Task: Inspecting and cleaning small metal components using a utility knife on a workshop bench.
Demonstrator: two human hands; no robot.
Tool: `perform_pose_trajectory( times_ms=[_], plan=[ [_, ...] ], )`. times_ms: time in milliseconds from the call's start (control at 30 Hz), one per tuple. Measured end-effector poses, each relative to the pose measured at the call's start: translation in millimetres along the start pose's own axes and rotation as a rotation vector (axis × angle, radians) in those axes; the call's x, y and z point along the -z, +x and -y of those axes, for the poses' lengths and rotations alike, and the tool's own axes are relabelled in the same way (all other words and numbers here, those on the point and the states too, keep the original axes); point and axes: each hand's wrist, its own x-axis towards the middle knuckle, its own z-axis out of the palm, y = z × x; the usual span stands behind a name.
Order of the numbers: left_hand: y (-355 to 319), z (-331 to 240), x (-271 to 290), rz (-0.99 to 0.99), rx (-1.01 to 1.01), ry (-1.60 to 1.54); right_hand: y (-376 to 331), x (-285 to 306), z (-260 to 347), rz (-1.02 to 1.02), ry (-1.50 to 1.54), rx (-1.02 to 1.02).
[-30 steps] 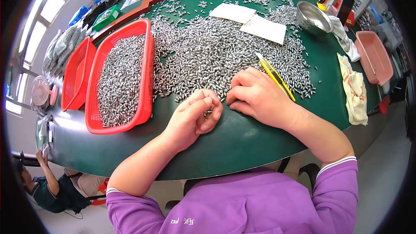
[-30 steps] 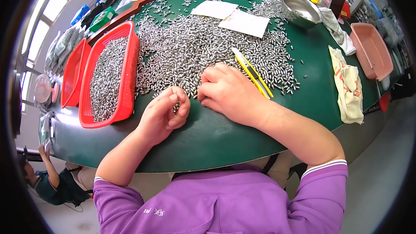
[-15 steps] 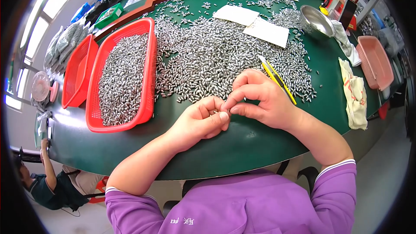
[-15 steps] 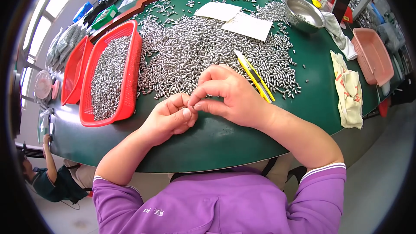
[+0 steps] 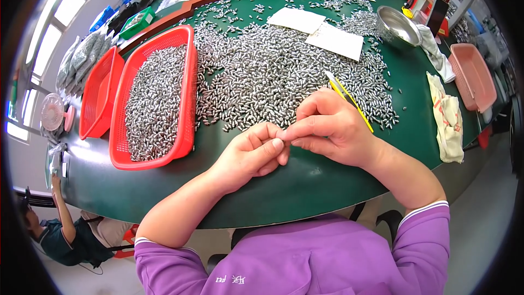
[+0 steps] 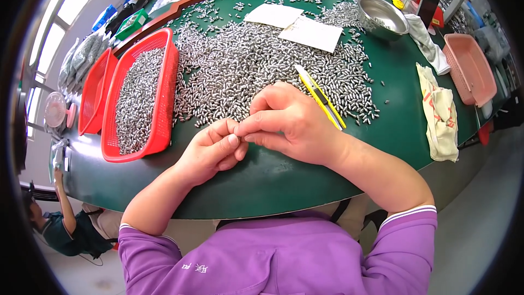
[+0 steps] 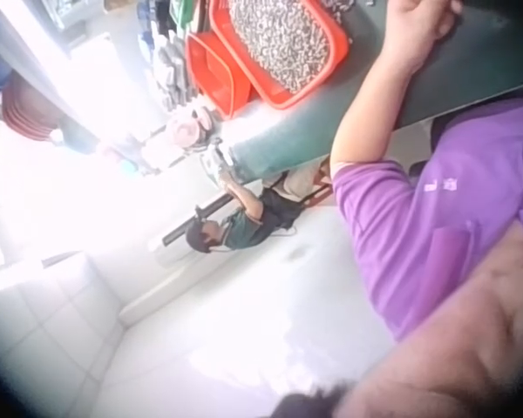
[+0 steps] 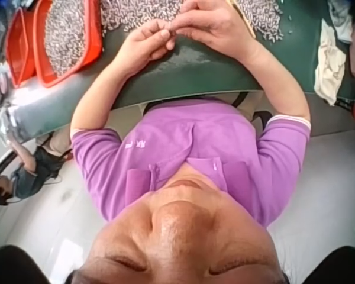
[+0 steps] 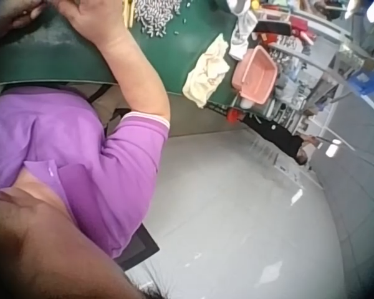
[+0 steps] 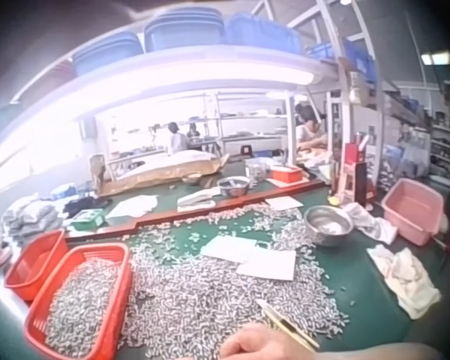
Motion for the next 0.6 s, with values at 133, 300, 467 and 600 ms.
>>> perform_pose_trajectory(
  times_ms=[133, 300, 467, 600],
  plan=[
    [-0.3, 1.6, 0.3, 0.005, -0.01, -0.005, 0.0, 0.4, -0.3, 0.001, -0.003, -0.003],
    [0.1, 2.3, 1.1, 0.024, -0.024, -0.021, -1.3, 1.0, -4.3, -0.031, -0.085, -0.126],
    [0.5, 2.7, 0.7, 0.011, -0.027, -0.058, -3.0, 2.7, -7.8, 0.01, -0.212, -0.195],
    [1.2, 4.5, 1.7, 0.009, -0.039, -0.018, -6.4, 0.7, -9.7, 0.06, -0.231, -0.199]
  ],
)
